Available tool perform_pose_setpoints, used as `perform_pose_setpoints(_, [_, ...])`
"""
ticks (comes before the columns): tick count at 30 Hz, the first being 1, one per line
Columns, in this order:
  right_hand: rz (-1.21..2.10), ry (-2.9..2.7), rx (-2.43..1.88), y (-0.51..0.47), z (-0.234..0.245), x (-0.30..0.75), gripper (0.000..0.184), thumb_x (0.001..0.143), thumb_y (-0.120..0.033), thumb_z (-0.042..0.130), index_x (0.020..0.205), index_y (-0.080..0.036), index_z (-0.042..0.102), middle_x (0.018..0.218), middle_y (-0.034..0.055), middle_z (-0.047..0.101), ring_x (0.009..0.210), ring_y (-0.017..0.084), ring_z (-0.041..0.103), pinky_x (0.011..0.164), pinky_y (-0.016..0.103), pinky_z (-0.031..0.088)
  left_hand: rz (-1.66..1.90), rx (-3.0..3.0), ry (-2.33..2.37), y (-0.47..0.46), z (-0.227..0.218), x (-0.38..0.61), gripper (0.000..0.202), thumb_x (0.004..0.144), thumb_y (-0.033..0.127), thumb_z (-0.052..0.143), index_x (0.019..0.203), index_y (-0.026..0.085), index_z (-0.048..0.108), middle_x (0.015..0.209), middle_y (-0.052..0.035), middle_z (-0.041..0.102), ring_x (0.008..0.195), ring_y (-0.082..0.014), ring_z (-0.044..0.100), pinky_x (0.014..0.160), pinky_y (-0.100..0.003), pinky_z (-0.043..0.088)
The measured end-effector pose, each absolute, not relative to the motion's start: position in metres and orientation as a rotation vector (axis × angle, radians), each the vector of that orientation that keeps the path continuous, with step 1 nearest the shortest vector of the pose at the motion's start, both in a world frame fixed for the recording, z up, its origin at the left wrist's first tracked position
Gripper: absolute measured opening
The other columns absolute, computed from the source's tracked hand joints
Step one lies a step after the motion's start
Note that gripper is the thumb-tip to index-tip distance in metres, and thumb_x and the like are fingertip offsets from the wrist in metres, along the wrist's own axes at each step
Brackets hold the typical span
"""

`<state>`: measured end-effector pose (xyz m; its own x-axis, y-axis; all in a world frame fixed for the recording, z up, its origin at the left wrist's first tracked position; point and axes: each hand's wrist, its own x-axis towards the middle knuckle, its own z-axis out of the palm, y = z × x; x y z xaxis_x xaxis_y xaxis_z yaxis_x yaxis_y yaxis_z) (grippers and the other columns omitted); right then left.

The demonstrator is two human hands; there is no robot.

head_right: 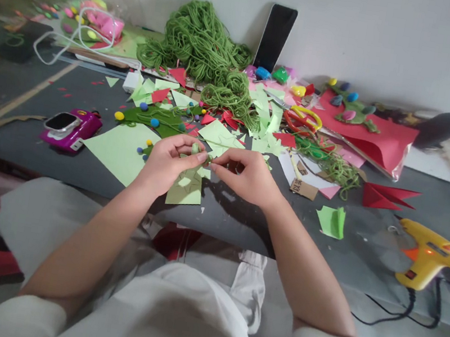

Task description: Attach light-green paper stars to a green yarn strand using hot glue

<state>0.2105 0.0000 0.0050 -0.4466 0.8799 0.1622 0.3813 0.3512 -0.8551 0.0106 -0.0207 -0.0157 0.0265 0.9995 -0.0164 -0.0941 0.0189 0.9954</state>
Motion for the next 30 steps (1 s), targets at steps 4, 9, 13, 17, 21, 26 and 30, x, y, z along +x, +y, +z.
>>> perform_pose_setpoints(4, [1.148, -2.002, -1.099, 0.004, 0.007, 0.214, 0.028, 0.083, -0.043, 0.077, 0.079, -0.016, 0.076, 0.065, 0.0021, 0.067, 0.055, 0.01, 0.045, 0.05, 0.026, 0.034, 1.174, 1.168, 1.053, -0.019, -0.015, 0.006, 0.031, 0.073, 0.038, 0.086, 0.09, 0.017, 0.071, 0.081, -0.0032, 0.072, 0.072, -0.0151, 0.068, 0.066, -0.026, 0.052])
perform_pose_setpoints(9, [1.282, -2.177, -1.069, 0.01, 0.008, 0.223, 0.025, 0.083, -0.042, 0.078, 0.082, -0.017, 0.08, 0.067, 0.0022, 0.071, 0.058, 0.011, 0.051, 0.053, 0.026, 0.038, 0.886, 1.392, 1.032, -0.019, -0.008, -0.004, 0.029, 0.079, 0.038, 0.081, 0.097, 0.018, 0.071, 0.085, -0.0057, 0.072, 0.074, -0.0184, 0.071, 0.063, -0.027, 0.051])
perform_pose_setpoints(13, [1.383, -2.297, -0.99, 0.013, 0.007, 0.227, 0.023, 0.082, -0.042, 0.078, 0.083, -0.018, 0.08, 0.073, 0.0023, 0.074, 0.063, 0.013, 0.057, 0.059, 0.026, 0.043, 0.686, 1.628, 1.035, -0.021, -0.007, -0.007, 0.029, 0.08, 0.036, 0.078, 0.103, 0.019, 0.072, 0.09, -0.0073, 0.074, 0.085, -0.0228, 0.072, 0.068, -0.029, 0.052])
perform_pose_setpoints(17, [1.319, -2.388, -0.96, 0.014, 0.003, 0.227, 0.022, 0.085, -0.04, 0.074, 0.086, -0.019, 0.08, 0.075, 0.0018, 0.074, 0.065, 0.013, 0.058, 0.061, 0.026, 0.043, 0.58, 1.757, 1.091, -0.023, -0.011, -0.006, 0.027, 0.08, 0.033, 0.076, 0.103, 0.021, 0.072, 0.098, -0.0084, 0.075, 0.098, -0.0275, 0.072, 0.073, -0.032, 0.053])
perform_pose_setpoints(21, [1.196, -2.463, -0.917, 0.013, 0.0, 0.226, 0.017, 0.089, -0.034, 0.07, 0.089, -0.018, 0.078, 0.077, 0.002, 0.073, 0.067, 0.013, 0.058, 0.063, 0.026, 0.042, 0.572, 1.783, 1.171, -0.024, -0.011, -0.003, 0.024, 0.077, 0.029, 0.076, 0.1, 0.022, 0.071, 0.1, -0.0086, 0.075, 0.101, -0.0291, 0.071, 0.075, -0.033, 0.053])
perform_pose_setpoints(26, [1.125, -2.423, -0.896, 0.01, 0.001, 0.222, 0.017, 0.093, -0.031, 0.065, 0.088, -0.017, 0.073, 0.076, 0.0015, 0.07, 0.065, 0.012, 0.054, 0.062, 0.025, 0.04, 0.656, 1.657, 1.218, -0.024, -0.01, -0.001, 0.027, 0.076, 0.031, 0.078, 0.1, 0.02, 0.07, 0.091, -0.0086, 0.073, 0.085, -0.0251, 0.071, 0.065, -0.03, 0.051])
perform_pose_setpoints(30, [1.095, -2.399, -0.892, 0.008, 0.001, 0.219, 0.017, 0.093, -0.031, 0.065, 0.086, -0.017, 0.073, 0.073, 0.0012, 0.07, 0.062, 0.011, 0.052, 0.061, 0.025, 0.039, 0.697, 1.579, 1.197, -0.023, -0.015, -0.001, 0.03, 0.075, 0.034, 0.079, 0.099, 0.019, 0.069, 0.087, -0.0077, 0.071, 0.077, -0.0228, 0.069, 0.06, -0.028, 0.048])
